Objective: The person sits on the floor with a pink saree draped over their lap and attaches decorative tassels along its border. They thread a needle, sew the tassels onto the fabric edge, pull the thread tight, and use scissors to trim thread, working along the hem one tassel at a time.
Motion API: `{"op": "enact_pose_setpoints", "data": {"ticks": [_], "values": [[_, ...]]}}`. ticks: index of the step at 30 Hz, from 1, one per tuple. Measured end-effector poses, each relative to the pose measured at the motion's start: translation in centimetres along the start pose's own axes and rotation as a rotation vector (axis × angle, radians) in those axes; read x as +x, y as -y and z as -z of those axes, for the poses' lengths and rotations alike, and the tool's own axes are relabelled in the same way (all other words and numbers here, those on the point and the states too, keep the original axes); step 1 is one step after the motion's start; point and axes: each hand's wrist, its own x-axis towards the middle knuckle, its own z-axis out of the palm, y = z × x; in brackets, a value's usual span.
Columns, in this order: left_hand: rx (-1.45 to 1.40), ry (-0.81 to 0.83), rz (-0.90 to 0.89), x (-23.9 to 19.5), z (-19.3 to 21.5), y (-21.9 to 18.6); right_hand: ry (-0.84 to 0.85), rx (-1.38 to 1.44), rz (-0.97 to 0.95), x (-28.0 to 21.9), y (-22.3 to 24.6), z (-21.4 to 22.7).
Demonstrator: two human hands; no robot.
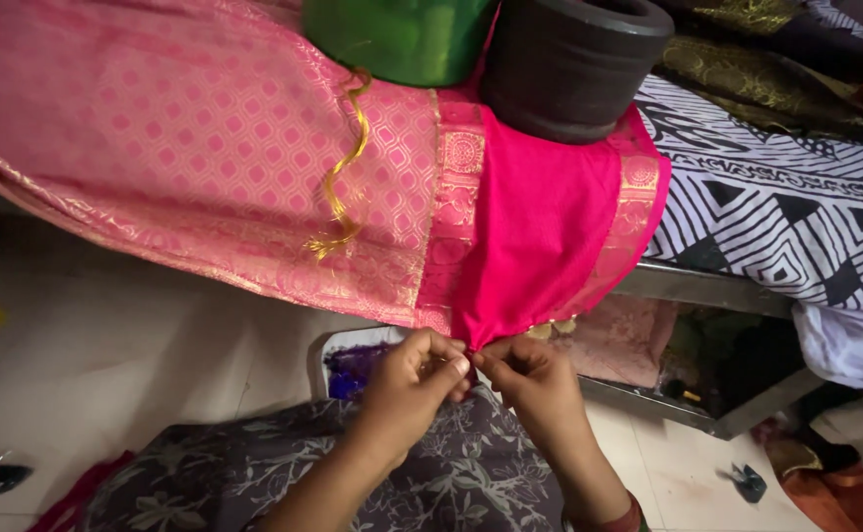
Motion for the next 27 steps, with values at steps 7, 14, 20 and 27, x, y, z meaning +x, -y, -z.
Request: {"op": "enact_pose_setpoints", "data": {"ticks": [7, 14, 20, 27], "values": [[0.053, -0.026, -0.112, -0.5, -1.1, -0.4, -0.130, -0.503, 0.307, -1.9, 2.9, 0.6], [0.334, -0.040, -0.289, -0.9, -1.5, -1.0, -0.049, -0.712, 0.691, -3.8, 6.7, 0.8], [0.126, -0.042, -0.109, -0.9, -0.8, -0.3, -0.129, -0.596, 0.650, -3.2, 5.5, -0.8], [-0.266, 0.004, 0.110, -0.7, -0.3, 0.7, -0.068, -0.662, 0.886, -3.7, 6.3, -2.1]]}}
